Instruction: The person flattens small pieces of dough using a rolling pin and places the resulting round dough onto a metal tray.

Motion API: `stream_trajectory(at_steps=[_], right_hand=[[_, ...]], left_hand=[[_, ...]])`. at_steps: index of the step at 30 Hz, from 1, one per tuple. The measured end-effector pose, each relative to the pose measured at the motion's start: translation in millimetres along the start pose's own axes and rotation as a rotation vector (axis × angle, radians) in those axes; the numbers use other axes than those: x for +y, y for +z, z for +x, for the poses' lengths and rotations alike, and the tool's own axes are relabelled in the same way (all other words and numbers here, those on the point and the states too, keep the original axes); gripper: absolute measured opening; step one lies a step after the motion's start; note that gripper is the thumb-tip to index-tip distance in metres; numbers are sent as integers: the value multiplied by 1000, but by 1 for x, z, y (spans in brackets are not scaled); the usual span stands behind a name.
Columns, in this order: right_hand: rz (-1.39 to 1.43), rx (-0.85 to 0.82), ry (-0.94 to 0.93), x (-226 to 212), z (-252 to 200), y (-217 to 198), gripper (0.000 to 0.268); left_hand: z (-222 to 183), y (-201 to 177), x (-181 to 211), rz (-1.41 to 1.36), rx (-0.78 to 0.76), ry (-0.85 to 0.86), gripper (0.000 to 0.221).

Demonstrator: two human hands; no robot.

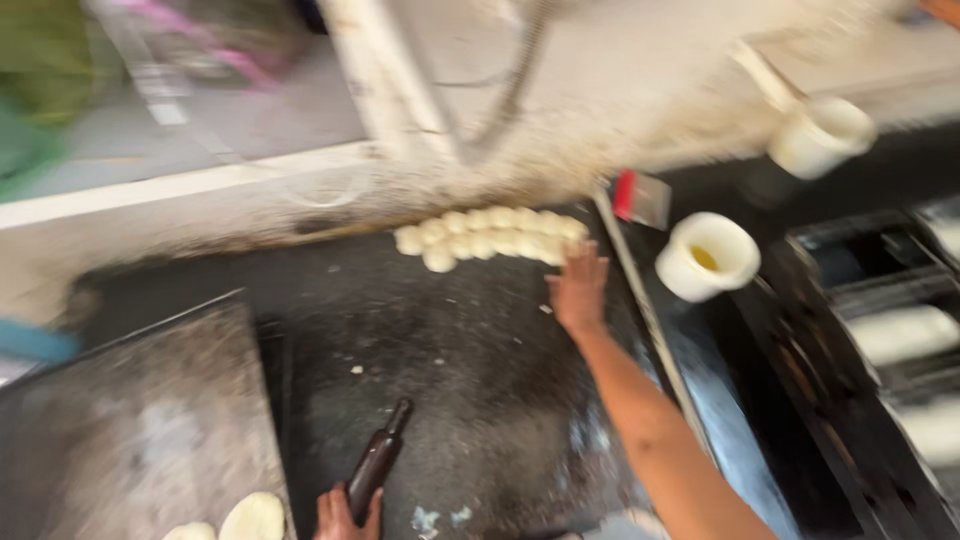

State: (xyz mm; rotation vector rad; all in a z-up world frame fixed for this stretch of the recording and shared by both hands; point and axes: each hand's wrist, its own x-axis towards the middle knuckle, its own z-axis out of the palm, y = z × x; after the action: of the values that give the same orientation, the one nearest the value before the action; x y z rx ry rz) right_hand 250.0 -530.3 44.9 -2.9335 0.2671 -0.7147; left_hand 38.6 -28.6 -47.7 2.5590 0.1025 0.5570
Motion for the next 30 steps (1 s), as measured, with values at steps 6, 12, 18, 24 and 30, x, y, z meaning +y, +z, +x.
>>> stream_trajectory(at_steps=[6,12,18,24,30], right_hand=[[339,207,487,15,67,2,25],[718,91,-30,-113,-117,-71,41],[592,-179,-139,-177,-198,-122,78],[471,-381,-25,-203,-152,-75,37],[311,-233,-381,-230,-245,-115,73]], left_hand=[[4,-26,34,273,-330,-268,72],[34,-78,74,246,-373,-160,55],[42,-97,85,229,-352,-81,55],[48,-94,70,225,-455,-90,51],[46,-93,64,128,-507,-56,50]])
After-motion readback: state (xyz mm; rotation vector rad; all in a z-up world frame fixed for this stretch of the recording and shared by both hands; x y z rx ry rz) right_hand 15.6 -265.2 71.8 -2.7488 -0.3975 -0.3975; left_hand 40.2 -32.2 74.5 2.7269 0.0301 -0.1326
